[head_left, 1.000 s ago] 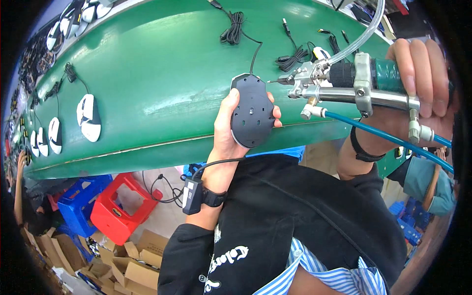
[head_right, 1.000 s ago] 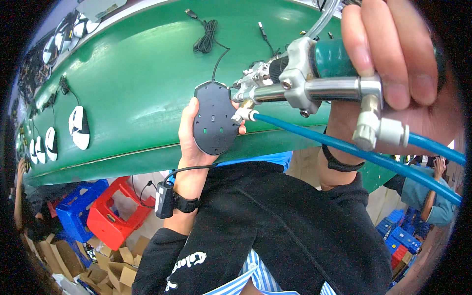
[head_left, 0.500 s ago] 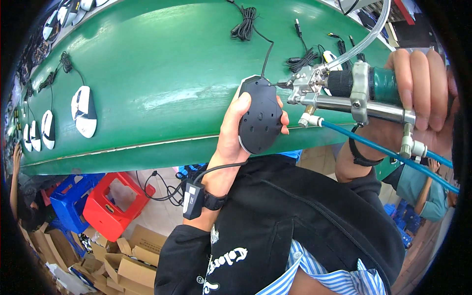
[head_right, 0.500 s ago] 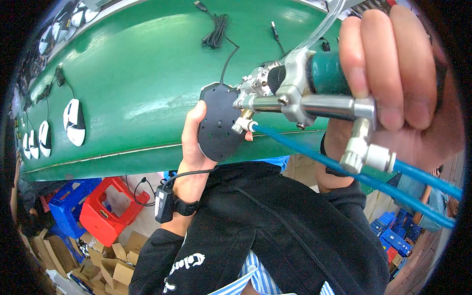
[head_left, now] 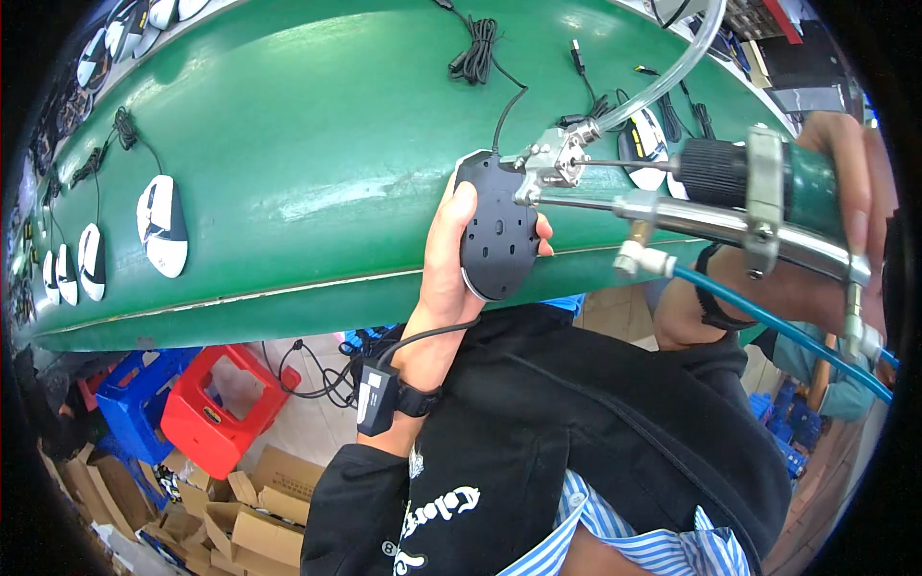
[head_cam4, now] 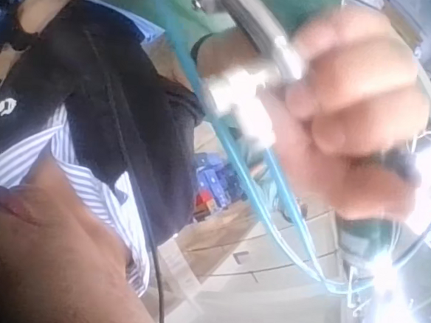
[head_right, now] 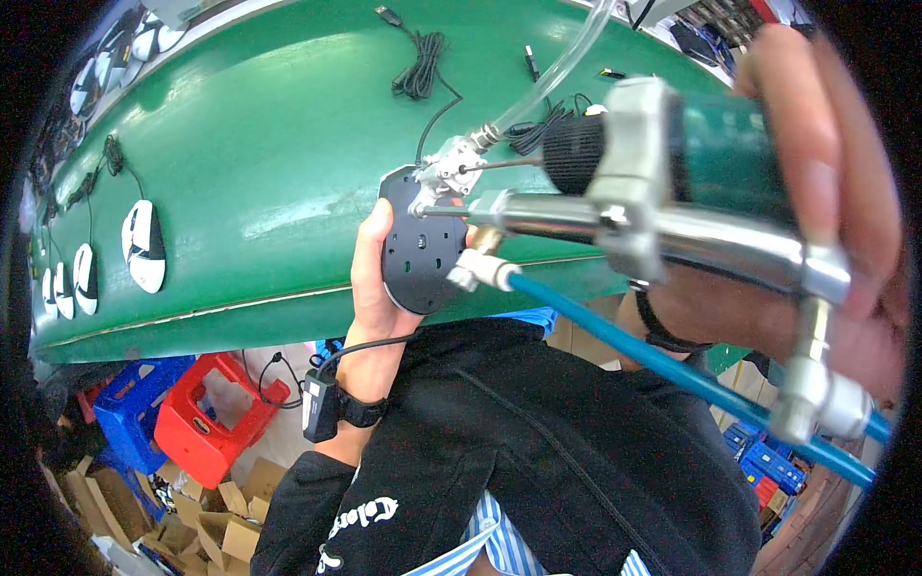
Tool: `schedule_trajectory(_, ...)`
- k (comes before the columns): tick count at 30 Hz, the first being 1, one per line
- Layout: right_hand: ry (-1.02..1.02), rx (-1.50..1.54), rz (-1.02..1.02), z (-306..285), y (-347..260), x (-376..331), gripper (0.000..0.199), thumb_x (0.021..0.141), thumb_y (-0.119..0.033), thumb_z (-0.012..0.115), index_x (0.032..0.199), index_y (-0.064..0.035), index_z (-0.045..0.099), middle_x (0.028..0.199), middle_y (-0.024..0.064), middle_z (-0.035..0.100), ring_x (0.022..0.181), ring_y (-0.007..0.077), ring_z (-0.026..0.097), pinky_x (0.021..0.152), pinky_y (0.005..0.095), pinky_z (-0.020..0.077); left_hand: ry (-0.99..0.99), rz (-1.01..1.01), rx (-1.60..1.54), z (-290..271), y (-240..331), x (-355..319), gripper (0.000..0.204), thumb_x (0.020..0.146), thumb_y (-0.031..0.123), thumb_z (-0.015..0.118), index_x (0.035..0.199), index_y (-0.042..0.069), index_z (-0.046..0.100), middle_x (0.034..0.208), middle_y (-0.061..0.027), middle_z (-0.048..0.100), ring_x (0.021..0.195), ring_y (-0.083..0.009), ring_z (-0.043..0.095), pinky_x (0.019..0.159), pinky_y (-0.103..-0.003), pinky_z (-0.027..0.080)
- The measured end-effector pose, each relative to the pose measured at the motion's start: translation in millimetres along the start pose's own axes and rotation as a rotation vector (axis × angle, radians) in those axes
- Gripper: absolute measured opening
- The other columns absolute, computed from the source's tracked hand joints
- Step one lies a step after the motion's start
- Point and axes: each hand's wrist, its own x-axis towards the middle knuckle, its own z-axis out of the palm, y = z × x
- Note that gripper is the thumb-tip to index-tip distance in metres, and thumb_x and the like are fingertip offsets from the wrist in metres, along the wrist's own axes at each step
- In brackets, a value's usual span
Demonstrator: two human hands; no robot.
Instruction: Assemble bottom plates onto computer mice using a pneumatic screwdriving tool on an electronics production floor.
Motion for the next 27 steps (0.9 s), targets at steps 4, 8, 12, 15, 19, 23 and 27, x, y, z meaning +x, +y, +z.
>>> schedule_trajectory(4, 0.351, 0.245, -0.264, 17.2, 58.0, -29.3, 0.021, 0.075, -0.013, 0.081, 0.074, -0.0225, 0.062, 0.074, -0.0085, 0.060, 0.084, 0.0034, 0.058, 0.090, 0.0165, 0.0452, -0.002, 0.024, 0.013, 2.8, 1.6, 0.1, 0.048, 0.093, 0.043, 0.048, 0.119, 0.003, 0.040, 0.097, -0.0145, 0.055, 0.083, -0.0260, 0.065, 0.071, -0.039, 0.058)
schedule_trajectory(8, 0.275, 0.250, -0.220, 14.6, 66.8, -14.4, 0.021, 0.076, -0.012, 0.080, 0.074, -0.0223, 0.062, 0.073, -0.0087, 0.060, 0.084, 0.0034, 0.057, 0.090, 0.0165, 0.0452, -0.005, 0.011, 0.037, -0.6, 1.5, -2.1, 0.055, 0.093, 0.048, 0.046, 0.121, 0.001, 0.045, 0.099, -0.0167, 0.059, 0.083, -0.0261, 0.066, 0.072, -0.037, 0.057)
schedule_trajectory(12, 0.078, 0.212, -0.222, 1.2, 72.9, 0.2, 0.020, 0.077, -0.012, 0.079, 0.074, -0.0220, 0.062, 0.073, -0.0088, 0.059, 0.084, 0.0033, 0.057, 0.090, 0.0166, 0.0451, 0.015, -0.003, 0.079, -3.7, 2.1, -1.7, 0.062, 0.094, 0.052, 0.043, 0.122, -0.003, 0.050, 0.098, -0.0203, 0.065, 0.082, -0.0264, 0.068, 0.074, -0.035, 0.057)
schedule_trajectory(15, -0.043, 0.201, -0.275, -2.2, 79.1, 2.3, 0.020, 0.077, -0.012, 0.079, 0.074, -0.0219, 0.062, 0.073, -0.0089, 0.059, 0.085, 0.0033, 0.057, 0.090, 0.0166, 0.0451, 0.005, -0.037, 0.068, -4.1, 3.0, -2.5, 0.064, 0.093, 0.052, 0.043, 0.122, -0.004, 0.049, 0.098, -0.0219, 0.065, 0.083, -0.0267, 0.068, 0.075, -0.035, 0.057)
schedule_trajectory(19, 0.160, 0.188, -0.156, 14.7, 72.0, 3.1, 0.017, 0.079, -0.007, 0.077, 0.079, -0.0192, 0.065, 0.078, -0.0076, 0.064, 0.086, 0.0027, 0.059, 0.089, 0.0163, 0.0461, -0.016, -0.037, 0.079, -6.1, 3.0, -3.0, 0.064, 0.094, 0.052, 0.043, 0.124, -0.004, 0.049, 0.098, -0.0235, 0.064, 0.083, -0.0267, 0.067, 0.075, -0.035, 0.057)
schedule_trajectory(23, 0.196, 0.161, -0.125, 18.6, 61.0, 0.7, 0.017, 0.078, -0.004, 0.076, 0.081, -0.0171, 0.067, 0.082, -0.0062, 0.067, 0.085, 0.0032, 0.061, 0.088, 0.0157, 0.0473, -0.007, -0.026, -0.001, -5.1, 5.5, -3.6, 0.050, 0.093, 0.045, 0.049, 0.121, 0.005, 0.039, 0.100, -0.0151, 0.055, 0.083, -0.0248, 0.065, 0.070, -0.039, 0.058)
schedule_trajectory(27, 0.168, 0.254, -0.301, 17.5, 8.8, -23.8, 0.018, 0.077, -0.001, 0.076, 0.082, -0.0160, 0.067, 0.084, -0.0051, 0.068, 0.084, 0.0040, 0.062, 0.087, 0.0154, 0.0479, 0.018, 0.013, -0.039, -7.4, 2.7, 4.7, 0.057, 0.098, 0.050, 0.036, 0.119, -0.001, 0.051, 0.105, -0.0187, 0.064, 0.085, -0.0294, 0.067, 0.075, -0.041, 0.056)
